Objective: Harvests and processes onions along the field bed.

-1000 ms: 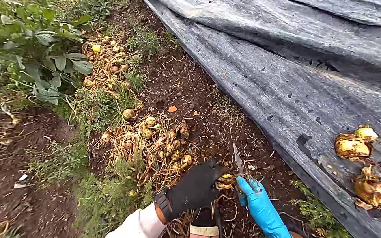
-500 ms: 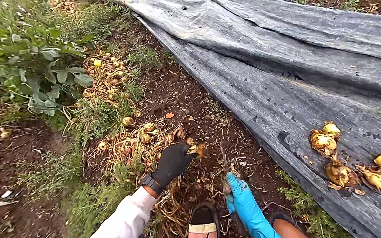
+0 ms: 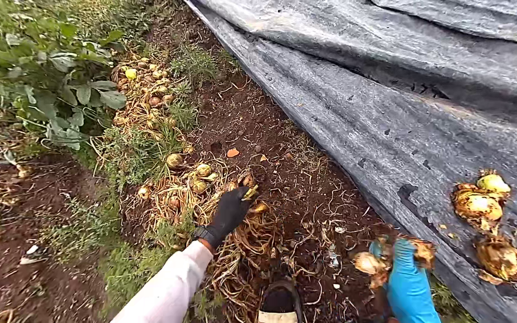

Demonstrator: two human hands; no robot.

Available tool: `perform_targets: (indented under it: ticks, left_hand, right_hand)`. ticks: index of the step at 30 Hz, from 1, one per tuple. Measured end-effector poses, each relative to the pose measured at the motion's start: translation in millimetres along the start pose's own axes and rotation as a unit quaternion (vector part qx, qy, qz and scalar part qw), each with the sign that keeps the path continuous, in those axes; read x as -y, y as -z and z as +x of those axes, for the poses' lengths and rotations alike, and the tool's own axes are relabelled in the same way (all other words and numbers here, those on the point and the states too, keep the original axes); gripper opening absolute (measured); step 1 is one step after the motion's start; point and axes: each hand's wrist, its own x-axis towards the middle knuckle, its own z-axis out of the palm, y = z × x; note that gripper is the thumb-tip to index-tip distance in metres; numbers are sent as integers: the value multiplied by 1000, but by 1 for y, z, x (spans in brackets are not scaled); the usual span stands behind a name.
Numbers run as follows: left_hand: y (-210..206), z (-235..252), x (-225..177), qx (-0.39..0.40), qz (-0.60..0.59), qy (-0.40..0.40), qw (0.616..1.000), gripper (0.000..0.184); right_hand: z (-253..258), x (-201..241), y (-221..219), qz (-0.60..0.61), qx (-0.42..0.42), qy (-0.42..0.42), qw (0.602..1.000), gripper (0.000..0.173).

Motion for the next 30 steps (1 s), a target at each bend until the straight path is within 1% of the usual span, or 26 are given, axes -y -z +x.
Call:
perform_targets:
  ticks: [1,2,3,4,6,8,9,10,11,12,13,15,17,18,19,20,22,23,25,26,28,30]
  left_hand:
    - [6,1,12,-9,-22,32,999,38]
    - [10,-3,21,-1,-10,55,998,50]
    - [14,-8,23,6,36,71,997,66]
    - [16,-11,23,3,104,92,990,74]
    - [15,-20,25,-23,197,153,968,70]
    - [18,-28,29,-9,235,215,948,57]
    - [23,-30,27,11,248,230,941,48]
    - [30,-33,21,34,251,227,940,40]
    - [39,-37,14,49,243,201,948,34]
    - [47,-44,6,60,227,153,960,30]
    - [53,-53,-4,73,209,91,971,31]
    - [52,-77,-30,80,171,-37,981,35]
    - [41,-102,-55,72,76,-150,983,32]
    - [36,-112,-65,89,3,-180,980,31]
    - [33,-118,-72,119,-73,-185,973,32]
    - [32,-121,-74,159,-158,-171,959,30]
    - [29,-121,-76,241,-314,-109,912,25]
    - [25,-120,-76,260,-351,-79,896,25]
    - [16,-114,-78,284,-381,-35,879,29]
    - [15,-110,-78,298,-389,-24,871,28]
    - [14,-102,-75,329,-401,-22,854,24]
    - [15,-96,-72,359,-400,-21,843,25]
  right_hand:
    - [19,4,17,70,-56,-1,996,58]
    - [33,6,34,139,-81,-2,987,65]
    - [43,5,44,191,-99,5,977,70]
    - [44,7,43,209,-105,-4,972,69]
    - [26,12,17,149,-91,-55,983,59]
    - [10,2,-11,61,-54,-100,992,49]
    - [5,-5,-23,28,-22,-101,994,47]
    - [-3,-9,-34,0,15,-102,995,43]
    - [-11,-11,-45,-24,53,-108,992,38]
    - [-21,-12,-54,-47,86,-118,988,34]
    - [-33,-12,-63,-71,119,-131,982,36]
    - [-55,-14,-76,-94,181,-146,968,48]
    - [-68,-18,-81,-107,230,-130,958,60]
    - [-73,-21,-81,-97,247,-105,958,62]
    - [-76,-24,-80,-71,253,-75,962,65]
    - [-76,-25,-79,-42,255,-54,964,66]
    - [-76,-25,-77,3,249,-51,967,68]
    - [-75,-27,-76,22,247,-61,967,69]
    - [-74,-37,-76,82,248,-93,961,67]
    - [-73,-42,-76,113,246,-107,957,65]
    - [-72,-50,-80,142,227,-121,956,64]
    - [-69,-49,-79,152,216,-137,955,62]
